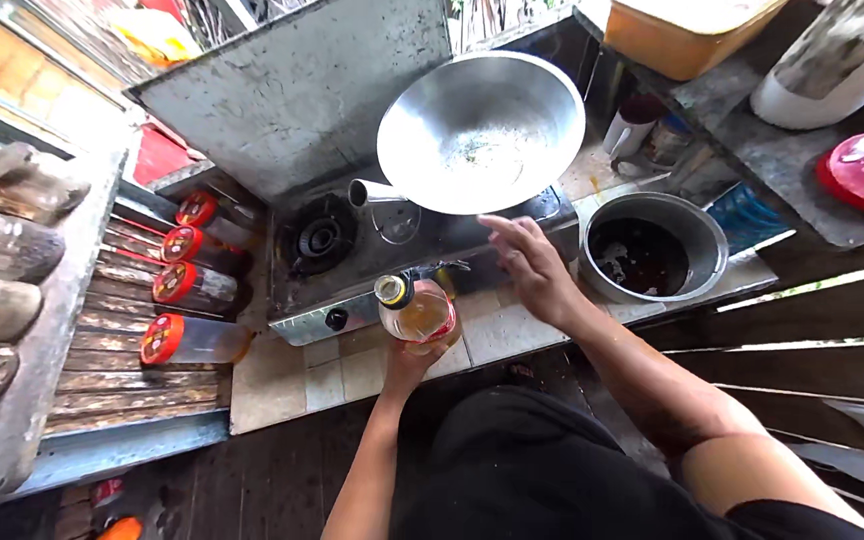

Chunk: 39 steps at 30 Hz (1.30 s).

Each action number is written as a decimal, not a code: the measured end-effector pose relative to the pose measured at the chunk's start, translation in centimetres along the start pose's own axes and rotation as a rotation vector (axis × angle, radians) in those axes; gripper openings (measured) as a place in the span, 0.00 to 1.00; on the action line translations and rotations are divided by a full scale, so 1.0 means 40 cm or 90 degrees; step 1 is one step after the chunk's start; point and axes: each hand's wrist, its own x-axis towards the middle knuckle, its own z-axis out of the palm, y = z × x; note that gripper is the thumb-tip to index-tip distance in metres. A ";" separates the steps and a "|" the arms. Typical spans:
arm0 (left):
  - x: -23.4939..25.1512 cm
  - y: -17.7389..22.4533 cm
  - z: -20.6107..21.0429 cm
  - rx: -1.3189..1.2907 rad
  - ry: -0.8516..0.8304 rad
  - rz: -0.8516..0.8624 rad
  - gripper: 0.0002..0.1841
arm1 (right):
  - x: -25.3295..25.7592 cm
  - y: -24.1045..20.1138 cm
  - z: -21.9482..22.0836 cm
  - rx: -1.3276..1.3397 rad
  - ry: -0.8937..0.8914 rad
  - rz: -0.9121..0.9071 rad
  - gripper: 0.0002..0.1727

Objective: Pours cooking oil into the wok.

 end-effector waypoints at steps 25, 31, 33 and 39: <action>-0.004 0.301 -0.006 -0.002 0.244 0.235 0.12 | 0.116 -0.165 0.132 -0.206 -0.415 -0.414 0.20; -0.003 0.302 0.018 0.001 0.263 0.232 0.17 | 0.147 -0.269 0.084 -0.340 -0.442 -0.274 0.08; -0.003 0.298 0.029 -0.014 0.288 0.221 0.18 | 0.162 -0.262 0.124 -0.383 -0.419 -0.274 0.14; -0.009 0.306 0.050 -0.054 0.324 0.216 0.19 | 0.176 -0.146 0.223 -0.246 -0.201 -0.483 0.16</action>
